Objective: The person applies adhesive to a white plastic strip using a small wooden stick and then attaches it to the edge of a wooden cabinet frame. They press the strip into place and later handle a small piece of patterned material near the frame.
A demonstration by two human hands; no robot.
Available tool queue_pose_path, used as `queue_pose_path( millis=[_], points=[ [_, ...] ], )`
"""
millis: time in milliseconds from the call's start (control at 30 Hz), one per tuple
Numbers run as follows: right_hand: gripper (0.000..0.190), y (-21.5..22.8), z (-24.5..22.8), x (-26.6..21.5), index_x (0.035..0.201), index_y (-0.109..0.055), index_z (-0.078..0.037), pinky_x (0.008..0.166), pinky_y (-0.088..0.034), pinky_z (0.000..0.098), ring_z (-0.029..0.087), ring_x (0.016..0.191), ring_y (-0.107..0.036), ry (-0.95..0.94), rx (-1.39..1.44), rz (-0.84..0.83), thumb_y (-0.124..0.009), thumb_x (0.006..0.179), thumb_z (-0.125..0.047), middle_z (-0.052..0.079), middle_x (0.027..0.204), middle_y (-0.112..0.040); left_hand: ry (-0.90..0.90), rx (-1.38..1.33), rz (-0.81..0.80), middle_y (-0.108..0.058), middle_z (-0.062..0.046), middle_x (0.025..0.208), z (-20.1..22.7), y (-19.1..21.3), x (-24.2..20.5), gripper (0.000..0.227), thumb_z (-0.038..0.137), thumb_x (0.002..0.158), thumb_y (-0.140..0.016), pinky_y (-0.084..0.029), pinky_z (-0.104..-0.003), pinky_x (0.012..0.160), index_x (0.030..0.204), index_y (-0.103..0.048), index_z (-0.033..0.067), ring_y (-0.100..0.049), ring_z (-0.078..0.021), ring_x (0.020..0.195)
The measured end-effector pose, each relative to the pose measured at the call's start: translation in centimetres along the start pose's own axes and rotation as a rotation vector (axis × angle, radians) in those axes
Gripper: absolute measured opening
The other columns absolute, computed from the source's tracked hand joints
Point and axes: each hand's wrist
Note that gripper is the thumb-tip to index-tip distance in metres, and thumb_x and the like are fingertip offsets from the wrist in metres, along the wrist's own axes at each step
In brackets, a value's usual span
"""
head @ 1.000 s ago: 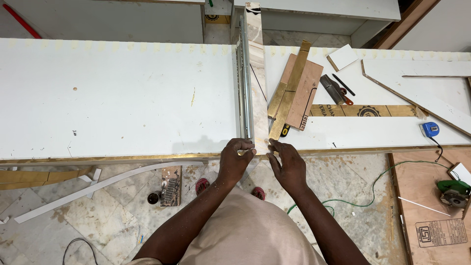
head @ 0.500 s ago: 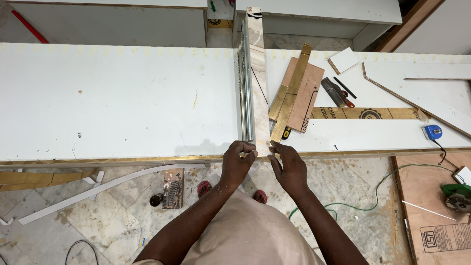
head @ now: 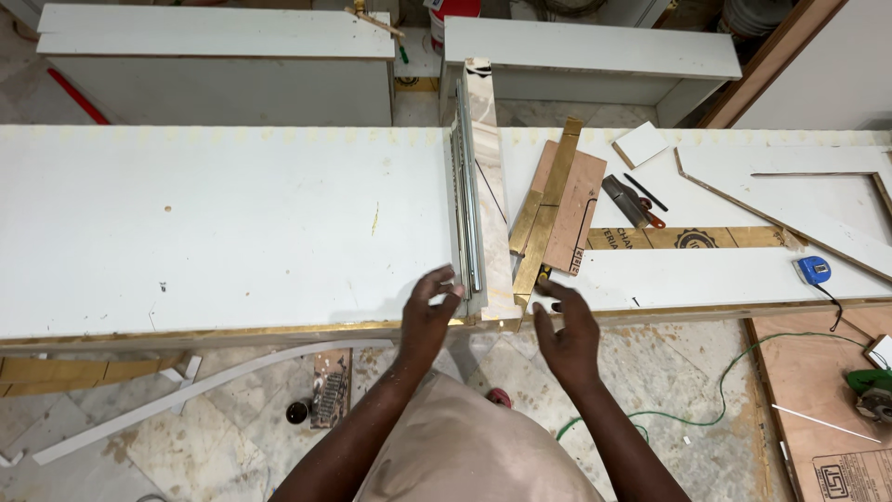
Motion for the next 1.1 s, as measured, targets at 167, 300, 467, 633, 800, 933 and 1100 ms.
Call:
queue_pose_path(
  millis=[167, 300, 467, 633, 800, 933, 1100],
  points=[
    [0.048, -1.3, -1.2, 2.1, 0.141, -0.054, -0.006, 0.088, -0.058, 0.0359, 0.022, 0.116, -0.070, -0.078, 0.082, -0.003, -0.070, 0.096, -0.006, 0.013, 0.126, -0.069, -0.102, -0.218, -0.130, -0.065, -0.014, 0.140, 1.0, 0.1, 0.7, 0.060, 0.026, 0.096, -0.064, -0.050, -0.037, 0.107, 0.147, -0.044, 0.0024, -0.061, -0.0200, 0.128],
    [0.053, -3.8, -1.8, 4.0, 0.141, -0.052, -0.002, 0.094, -0.056, 0.0395, 0.029, 0.123, -0.067, -0.030, -0.010, -0.073, -0.072, 0.093, -0.009, 0.016, 0.133, -0.066, -0.096, -0.269, -0.207, -0.067, -0.016, 0.134, 0.4, -1.5, 1.0, 0.056, 0.021, 0.095, -0.066, -0.050, -0.035, 0.107, 0.143, -0.046, -0.0001, -0.063, -0.0223, 0.124],
    [0.062, -7.3, -0.3, 9.3, 0.147, -0.046, 0.000, 0.107, -0.046, 0.0454, 0.038, 0.133, -0.054, 0.010, -0.259, -0.104, -0.070, 0.092, -0.015, 0.022, 0.145, -0.056, -0.143, -0.120, -0.176, -0.070, -0.014, 0.124, -0.7, -0.4, 3.6, 0.048, 0.015, 0.094, -0.067, -0.055, -0.034, 0.096, 0.137, -0.052, -0.0003, -0.066, -0.0215, 0.115],
    [0.064, -10.8, 2.1, 12.9, 0.149, -0.041, 0.005, 0.117, -0.036, 0.0464, 0.042, 0.144, -0.042, 0.000, -0.333, -0.166, -0.065, 0.094, -0.017, 0.026, 0.152, -0.048, -0.218, 0.047, -0.020, -0.073, -0.013, 0.118, -0.2, -0.2, 9.2, 0.044, 0.015, 0.093, -0.070, -0.056, -0.033, 0.095, 0.133, -0.055, 0.0022, -0.070, -0.0190, 0.108],
    [0.062, -11.6, 2.7, 13.1, 0.151, -0.035, 0.007, 0.123, -0.028, 0.0459, 0.041, 0.151, -0.029, 0.090, -0.422, -0.268, -0.057, 0.100, -0.020, 0.027, 0.160, -0.036, -0.236, 0.009, 0.029, -0.069, -0.012, 0.117, 1.0, -0.9, 13.9, 0.051, 0.012, 0.090, -0.071, -0.059, -0.033, 0.089, 0.135, -0.050, 0.0021, -0.068, -0.0189, 0.107],
    [0.067, -11.5, 2.9, 12.8, 0.156, -0.024, 0.008, 0.122, -0.026, 0.0443, 0.039, 0.154, -0.023, -0.006, -0.355, -0.319, -0.051, 0.100, -0.018, 0.025, 0.163, -0.029, -0.263, 0.020, 0.029, -0.068, -0.013, 0.117, 1.8, -2.0, 17.7, 0.058, 0.011, 0.088, -0.074, -0.060, -0.032, 0.088, 0.138, -0.046, 0.0012, -0.067, -0.0196, 0.106],
    [0.071, -11.6, 2.6, 12.6, 0.157, -0.019, 0.009, 0.120, -0.027, 0.0440, 0.039, 0.152, -0.023, -0.096, -0.376, -0.344, -0.051, 0.099, -0.016, 0.026, 0.162, -0.027, -0.181, -0.030, 0.018, -0.075, -0.016, 0.117, 2.0, -4.3, 18.9, 0.059, 0.012, 0.091, -0.070, -0.055, -0.033, 0.096, 0.142, -0.042, 0.0016, -0.070, -0.0206, 0.106]
  ],
)
Point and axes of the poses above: each hand's wrist, its own x-axis towards the middle knuckle, its own y-axis out of the back of the hand, z = x × y
